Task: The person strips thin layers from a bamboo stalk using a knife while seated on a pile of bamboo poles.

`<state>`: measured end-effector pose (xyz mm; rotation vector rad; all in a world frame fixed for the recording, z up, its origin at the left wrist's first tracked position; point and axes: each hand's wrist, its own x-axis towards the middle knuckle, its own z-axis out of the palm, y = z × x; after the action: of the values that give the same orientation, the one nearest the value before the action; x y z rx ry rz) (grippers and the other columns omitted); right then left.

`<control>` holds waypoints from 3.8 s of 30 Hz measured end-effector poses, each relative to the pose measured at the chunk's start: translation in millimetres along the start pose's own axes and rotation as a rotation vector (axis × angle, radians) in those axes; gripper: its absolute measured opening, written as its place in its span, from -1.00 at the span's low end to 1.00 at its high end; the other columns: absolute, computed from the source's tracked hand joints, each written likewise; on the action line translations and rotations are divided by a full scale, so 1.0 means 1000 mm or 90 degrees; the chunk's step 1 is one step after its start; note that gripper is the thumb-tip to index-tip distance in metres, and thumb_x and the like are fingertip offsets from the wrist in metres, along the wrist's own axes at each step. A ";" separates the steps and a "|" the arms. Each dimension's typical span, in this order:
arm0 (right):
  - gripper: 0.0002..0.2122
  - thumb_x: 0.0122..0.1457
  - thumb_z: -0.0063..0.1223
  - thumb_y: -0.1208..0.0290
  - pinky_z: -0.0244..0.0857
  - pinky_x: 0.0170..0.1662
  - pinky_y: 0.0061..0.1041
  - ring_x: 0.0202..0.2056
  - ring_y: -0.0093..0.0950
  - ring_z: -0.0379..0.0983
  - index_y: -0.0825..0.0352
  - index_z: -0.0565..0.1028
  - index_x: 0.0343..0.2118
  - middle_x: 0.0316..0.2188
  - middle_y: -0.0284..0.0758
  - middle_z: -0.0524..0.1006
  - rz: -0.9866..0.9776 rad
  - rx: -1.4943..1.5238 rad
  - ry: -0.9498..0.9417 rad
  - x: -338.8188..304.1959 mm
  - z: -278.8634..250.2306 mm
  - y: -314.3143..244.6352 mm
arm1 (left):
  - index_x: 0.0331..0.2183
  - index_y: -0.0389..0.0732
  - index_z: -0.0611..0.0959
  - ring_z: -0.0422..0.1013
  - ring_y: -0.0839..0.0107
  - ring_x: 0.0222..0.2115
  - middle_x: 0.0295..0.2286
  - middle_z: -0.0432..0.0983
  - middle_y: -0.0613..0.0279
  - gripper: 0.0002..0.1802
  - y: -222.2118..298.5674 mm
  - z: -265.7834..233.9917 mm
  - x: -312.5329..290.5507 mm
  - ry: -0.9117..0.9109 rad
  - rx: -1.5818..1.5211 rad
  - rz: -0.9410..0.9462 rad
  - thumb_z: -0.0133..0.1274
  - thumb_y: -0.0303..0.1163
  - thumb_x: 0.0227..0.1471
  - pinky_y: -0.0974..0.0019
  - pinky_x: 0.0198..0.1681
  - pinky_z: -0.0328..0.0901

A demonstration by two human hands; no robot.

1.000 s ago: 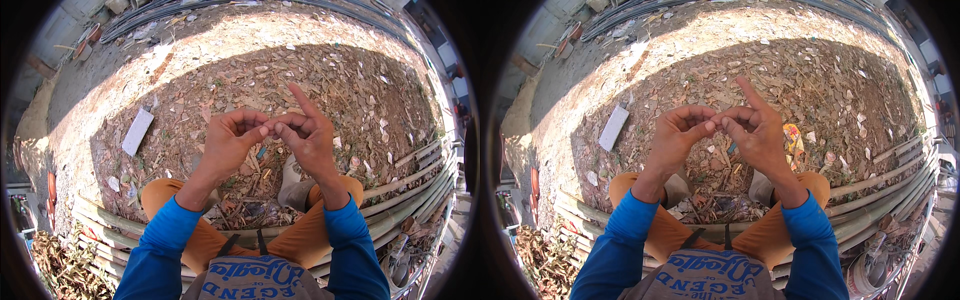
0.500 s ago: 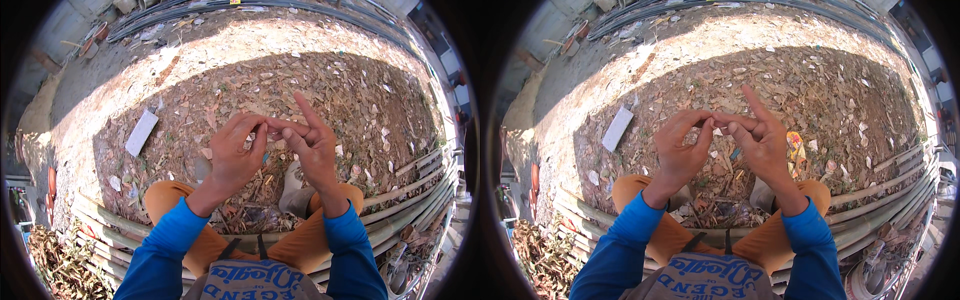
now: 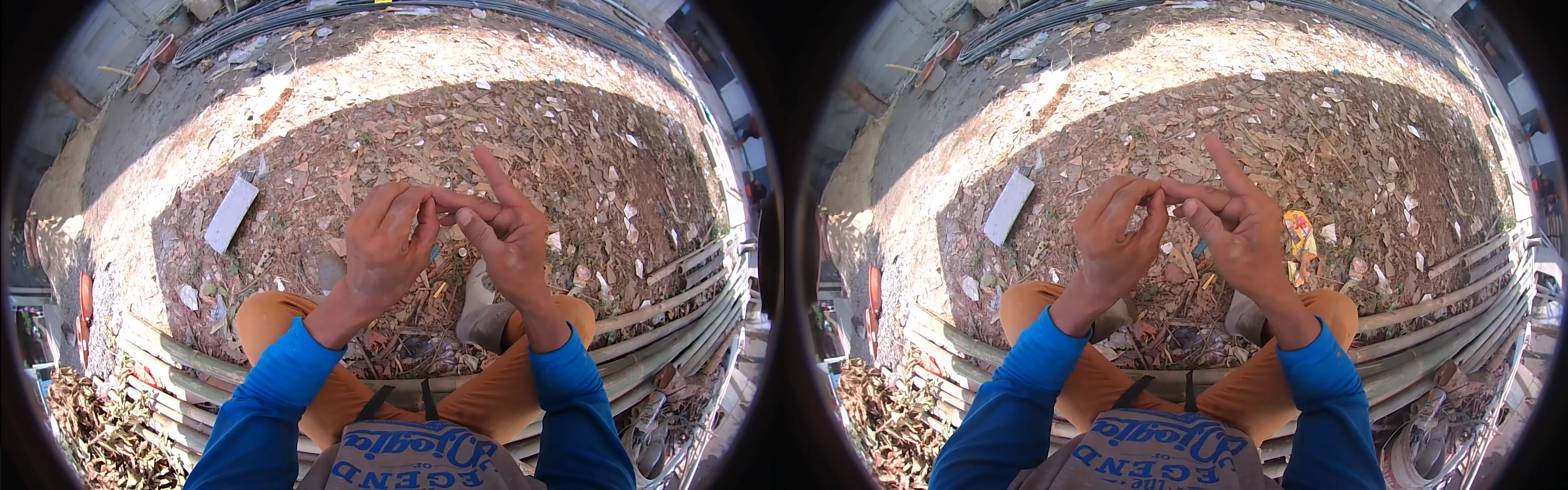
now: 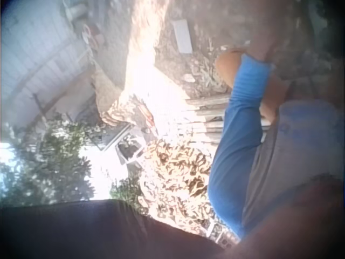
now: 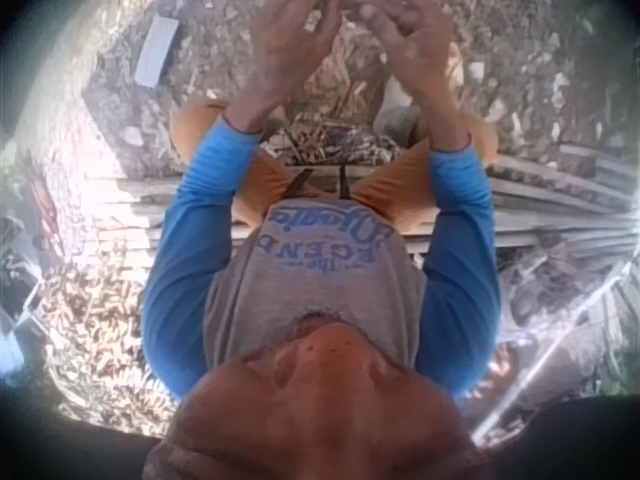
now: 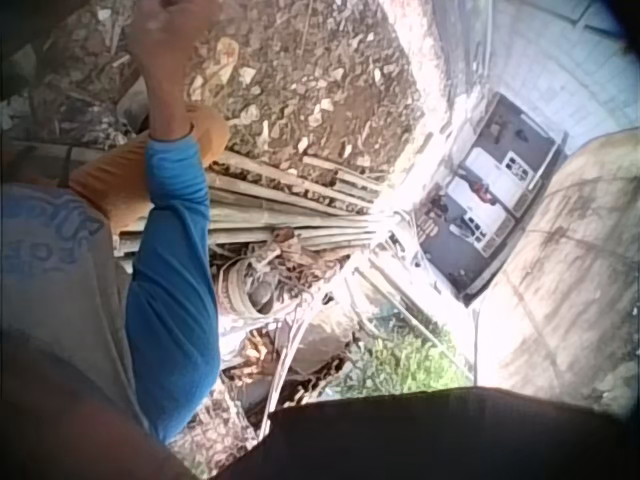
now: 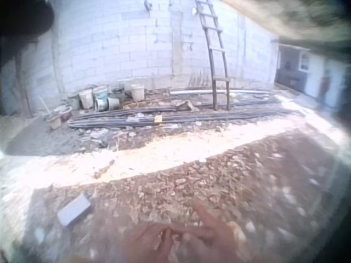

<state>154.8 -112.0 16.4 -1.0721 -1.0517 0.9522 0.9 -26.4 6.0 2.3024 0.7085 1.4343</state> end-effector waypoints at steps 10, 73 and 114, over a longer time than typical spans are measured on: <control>-0.30 0.30 0.01 0.66 0.41 0.09 -0.53 0.05 -0.47 0.54 0.47 -0.07 0.43 -0.03 -0.08 0.63 -0.013 0.003 -0.020 -0.001 0.001 0.003 | -0.38 -0.33 0.64 0.52 0.23 -0.51 -0.46 0.54 0.11 -0.81 0.000 -0.002 0.003 0.004 0.036 0.026 0.24 -0.68 -0.15 0.26 -0.47 0.39; -0.42 0.18 0.14 0.70 0.49 -0.02 -0.43 -0.17 -0.47 0.60 0.53 0.24 0.28 -0.24 -0.16 0.65 0.048 0.109 0.064 0.003 -0.001 -0.006 | -0.34 -0.34 0.66 0.51 0.55 -0.38 -0.43 0.58 0.27 -0.91 0.006 0.002 -0.001 -0.030 -0.435 -0.369 0.18 -0.50 0.18 0.43 -0.29 0.40; -0.36 0.24 0.14 0.62 0.50 -0.10 -0.52 -0.14 -0.49 0.63 0.48 0.15 0.36 -0.18 -0.10 0.68 0.031 0.033 0.049 -0.001 -0.005 -0.002 | -0.30 -0.34 0.70 0.51 0.57 -0.39 -0.39 0.61 0.24 -0.89 0.003 -0.002 0.003 -0.120 -0.407 -0.298 0.25 -0.50 0.13 0.46 -0.30 0.41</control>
<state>159.5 -114.7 17.7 -1.0881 -0.9374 0.9653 1.0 -27.4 10.8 1.6153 0.5714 1.0155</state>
